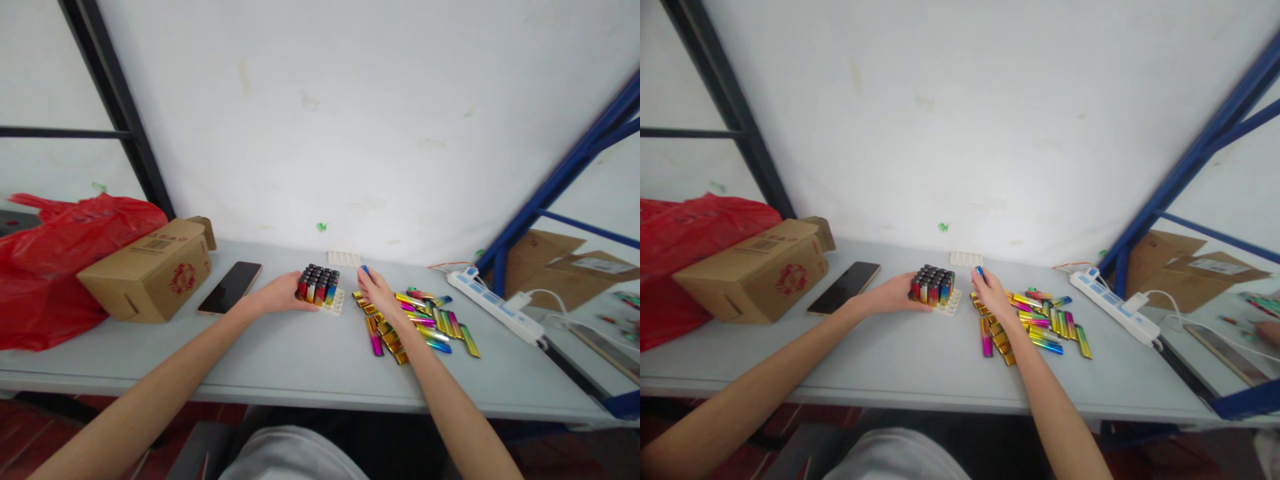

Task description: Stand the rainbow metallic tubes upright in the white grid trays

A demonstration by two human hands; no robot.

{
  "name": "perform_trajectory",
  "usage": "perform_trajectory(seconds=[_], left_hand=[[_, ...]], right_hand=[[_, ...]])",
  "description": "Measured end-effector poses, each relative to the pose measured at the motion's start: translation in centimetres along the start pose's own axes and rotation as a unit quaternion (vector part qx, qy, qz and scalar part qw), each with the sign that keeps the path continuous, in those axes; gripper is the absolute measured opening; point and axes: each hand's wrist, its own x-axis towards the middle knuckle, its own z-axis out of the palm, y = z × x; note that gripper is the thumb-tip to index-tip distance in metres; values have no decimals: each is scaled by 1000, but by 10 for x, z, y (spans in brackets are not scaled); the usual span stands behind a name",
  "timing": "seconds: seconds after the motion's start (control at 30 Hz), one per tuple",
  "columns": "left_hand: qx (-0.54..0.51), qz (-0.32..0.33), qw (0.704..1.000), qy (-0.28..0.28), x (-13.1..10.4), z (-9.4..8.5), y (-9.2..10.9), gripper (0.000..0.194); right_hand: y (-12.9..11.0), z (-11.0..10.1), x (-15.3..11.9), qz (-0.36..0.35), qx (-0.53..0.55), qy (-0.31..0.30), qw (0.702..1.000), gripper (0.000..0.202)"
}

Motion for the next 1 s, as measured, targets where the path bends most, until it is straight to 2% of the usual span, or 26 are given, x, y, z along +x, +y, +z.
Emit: perform_trajectory(seconds=[0.13, 0.27, 0.4, 0.53, 0.73, 0.9, 1.0], left_hand=[[-15, 7, 1000, -10, 0, 0, 0, 71], [-15, 3, 1000, -1, 0, 1, -1, 74], [-13, 17, 1000, -15, 0, 0, -1, 71], [-14, 2, 1000, -4, -1, -1, 2, 74], [-5, 18, 1000, -15, 0, -2, 3, 70], [1, 20, 1000, -14, -1, -3, 3, 66], [-7, 18, 1000, -13, -1, -2, 3, 69]], right_hand=[[-1, -1, -5, -102, -160, 23, 982, 55], [-4, 3, -8, -116, -211, 40, 970, 53], [-3, 5, -7, -111, -234, 85, 962, 47], [-6, 5, -8, -118, -235, 117, 958, 42], [-10, 6, -9, -130, -225, 115, 959, 49], [-10, 5, -9, -127, -238, 154, 950, 42], [-14, 1, -11, -131, -222, 126, 958, 45]])
